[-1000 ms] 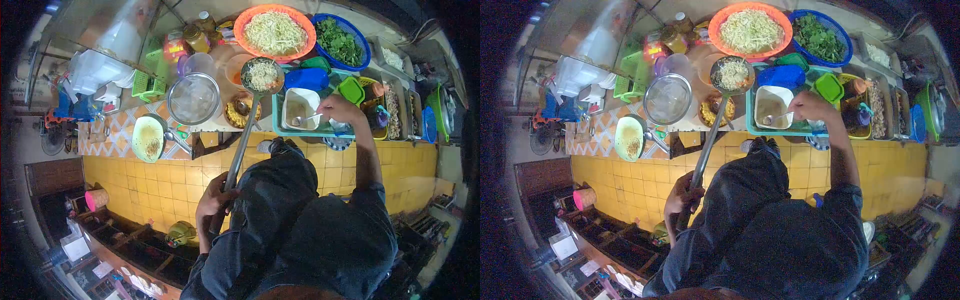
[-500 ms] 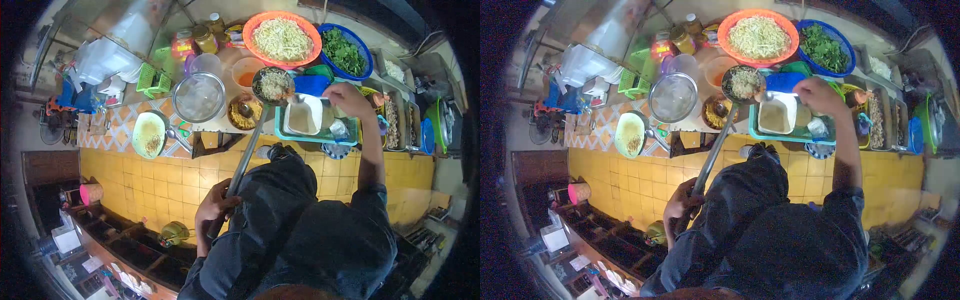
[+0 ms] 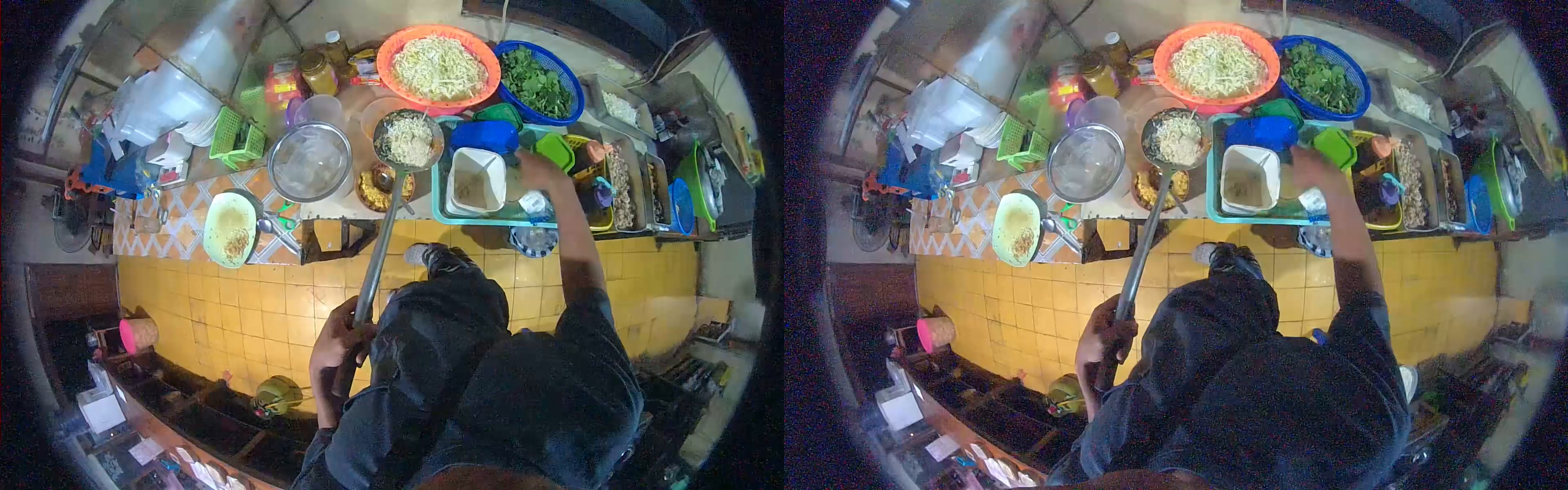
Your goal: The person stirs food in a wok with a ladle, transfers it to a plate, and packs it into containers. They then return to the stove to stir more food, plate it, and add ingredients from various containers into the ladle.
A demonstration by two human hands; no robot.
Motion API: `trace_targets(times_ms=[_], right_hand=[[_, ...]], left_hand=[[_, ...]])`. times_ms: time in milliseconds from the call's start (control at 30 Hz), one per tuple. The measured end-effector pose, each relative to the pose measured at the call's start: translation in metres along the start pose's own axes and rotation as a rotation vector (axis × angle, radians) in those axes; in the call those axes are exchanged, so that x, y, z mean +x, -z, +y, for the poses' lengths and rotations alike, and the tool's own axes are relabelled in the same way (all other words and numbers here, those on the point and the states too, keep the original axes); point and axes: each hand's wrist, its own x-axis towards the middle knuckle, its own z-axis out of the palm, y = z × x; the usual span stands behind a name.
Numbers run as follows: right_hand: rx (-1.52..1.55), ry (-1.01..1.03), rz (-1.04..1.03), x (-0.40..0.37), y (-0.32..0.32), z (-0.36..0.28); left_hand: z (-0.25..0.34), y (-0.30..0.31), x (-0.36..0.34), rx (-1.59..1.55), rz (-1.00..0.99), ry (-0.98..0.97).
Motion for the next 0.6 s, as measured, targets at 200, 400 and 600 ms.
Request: trace_targets(times_ms=[200, 400, 600], right_hand=[[-0.033, -0.028, 0.122, -0.005, -0.054, -0.016], [-0.043, -0.123, -0.066, -0.019, -0.035, -0.03], [0.058, -0.102, -0.112, -0.02, -0.03, -0.04]], left_hand=[[-0.012, -0.01, -0.019, -0.081, 0.042, -0.006], [-0.026, -0.022, -0.038, -0.125, 0.07, -0.015], [-0.047, -0.037, -0.05, -0.121, 0.149, -0.032]])
